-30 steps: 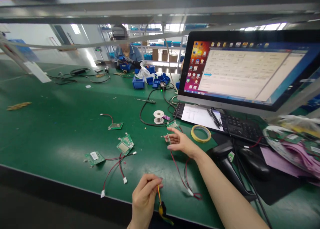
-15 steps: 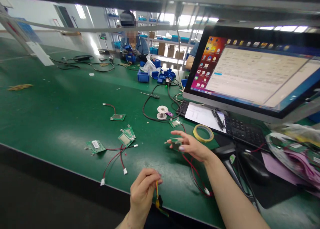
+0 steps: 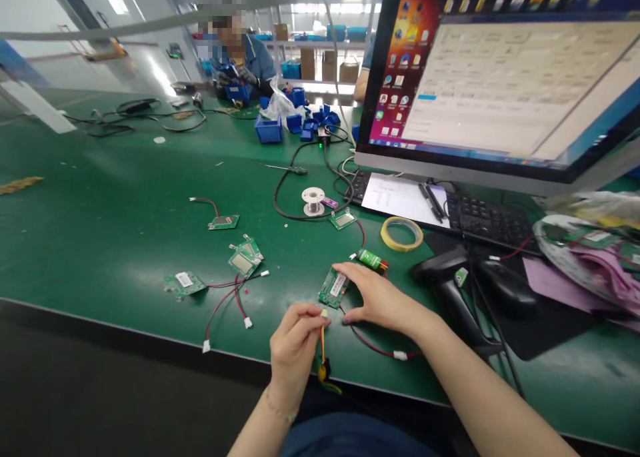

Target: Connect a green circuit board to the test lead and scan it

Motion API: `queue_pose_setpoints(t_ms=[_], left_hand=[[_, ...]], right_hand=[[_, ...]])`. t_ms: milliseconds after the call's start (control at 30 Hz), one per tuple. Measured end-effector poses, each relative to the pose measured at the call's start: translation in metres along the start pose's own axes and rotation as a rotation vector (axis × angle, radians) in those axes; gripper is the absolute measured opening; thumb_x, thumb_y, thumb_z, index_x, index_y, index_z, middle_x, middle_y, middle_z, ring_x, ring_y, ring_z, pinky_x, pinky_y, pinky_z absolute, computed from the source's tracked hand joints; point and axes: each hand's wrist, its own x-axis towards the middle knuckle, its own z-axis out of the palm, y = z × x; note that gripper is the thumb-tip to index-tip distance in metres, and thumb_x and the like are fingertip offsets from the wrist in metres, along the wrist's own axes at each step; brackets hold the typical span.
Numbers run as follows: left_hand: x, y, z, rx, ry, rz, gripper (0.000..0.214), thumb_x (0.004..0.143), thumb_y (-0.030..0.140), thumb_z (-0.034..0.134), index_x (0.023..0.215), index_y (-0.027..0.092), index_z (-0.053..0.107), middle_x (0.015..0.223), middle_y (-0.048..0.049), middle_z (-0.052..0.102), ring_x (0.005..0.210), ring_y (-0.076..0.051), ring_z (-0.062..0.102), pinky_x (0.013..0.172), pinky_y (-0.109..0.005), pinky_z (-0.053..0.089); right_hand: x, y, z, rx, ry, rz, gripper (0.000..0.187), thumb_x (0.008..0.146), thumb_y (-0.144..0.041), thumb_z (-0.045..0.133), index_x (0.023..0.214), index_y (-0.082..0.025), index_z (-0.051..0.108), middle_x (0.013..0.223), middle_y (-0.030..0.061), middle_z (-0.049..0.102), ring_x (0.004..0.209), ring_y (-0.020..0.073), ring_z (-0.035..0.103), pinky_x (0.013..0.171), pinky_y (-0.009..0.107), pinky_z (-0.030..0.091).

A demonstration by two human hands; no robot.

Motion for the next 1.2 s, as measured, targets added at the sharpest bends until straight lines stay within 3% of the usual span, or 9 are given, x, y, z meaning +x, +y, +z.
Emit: queue_pose_setpoints(t_ms=[133, 267, 633, 800, 1200], left_hand=[[0.001, 0.003, -0.003, 0.098, -0.071, -0.003, 0.015, 0.076, 0.007, 0.057, 0.077, 0.020, 0.064, 0.081, -0.0004, 0.056, 0.067, -0.007, 0.058, 0.060, -0.018, 0.051], [0.002, 0.006, -0.004, 0.153, -0.145, 0.001, 0.018, 0.077, 0.005, 0.053, 0.080, 0.020, 0.063, 0.079, -0.0011, 0.058, 0.073, -0.009, 0.058, 0.064, -0.019, 0.050], [0.008, -0.006, 0.000, 0.315, -0.270, 0.105, 0.017, 0.078, 0.004, 0.051, 0.083, 0.018, 0.060, 0.087, -0.0025, 0.061, 0.080, -0.009, 0.059, 0.073, -0.018, 0.050], [0.011, -0.013, -0.006, 0.320, -0.312, 0.149, 0.020, 0.078, 0.004, 0.050, 0.089, 0.019, 0.059, 0.094, -0.0051, 0.063, 0.087, -0.012, 0.060, 0.077, -0.024, 0.052], [0.012, -0.011, -0.009, 0.294, -0.344, 0.132, 0.018, 0.078, 0.004, 0.051, 0.086, 0.017, 0.059, 0.089, -0.0048, 0.063, 0.081, -0.011, 0.061, 0.073, -0.019, 0.052]], right_hand=[[-0.004, 0.010, 0.000, 0.110, 0.046, -0.071, 0.076, 0.061, -0.020, 0.070, 0.129, -0.019, 0.036, 0.131, 0.0089, 0.043, 0.120, 0.0193, 0.040, 0.102, 0.035, 0.031], [-0.005, 0.009, 0.004, 0.176, 0.073, -0.104, 0.076, 0.061, -0.020, 0.069, 0.129, -0.021, 0.037, 0.128, 0.0085, 0.045, 0.118, 0.0201, 0.042, 0.100, 0.037, 0.033], [-0.003, -0.001, 0.029, -0.044, 0.192, -0.022, 0.081, 0.061, -0.032, 0.070, 0.130, -0.012, 0.033, 0.124, 0.0122, 0.046, 0.110, 0.0256, 0.043, 0.091, 0.041, 0.037], [-0.002, -0.009, 0.036, -0.089, 0.265, 0.020, 0.071, 0.067, -0.026, 0.062, 0.129, -0.010, 0.033, 0.121, 0.0136, 0.048, 0.107, 0.0263, 0.043, 0.089, 0.041, 0.037], [0.000, -0.015, 0.038, -0.144, 0.261, -0.025, 0.065, 0.068, -0.019, 0.056, 0.128, -0.006, 0.035, 0.120, 0.0162, 0.048, 0.106, 0.0274, 0.043, 0.089, 0.041, 0.036]])
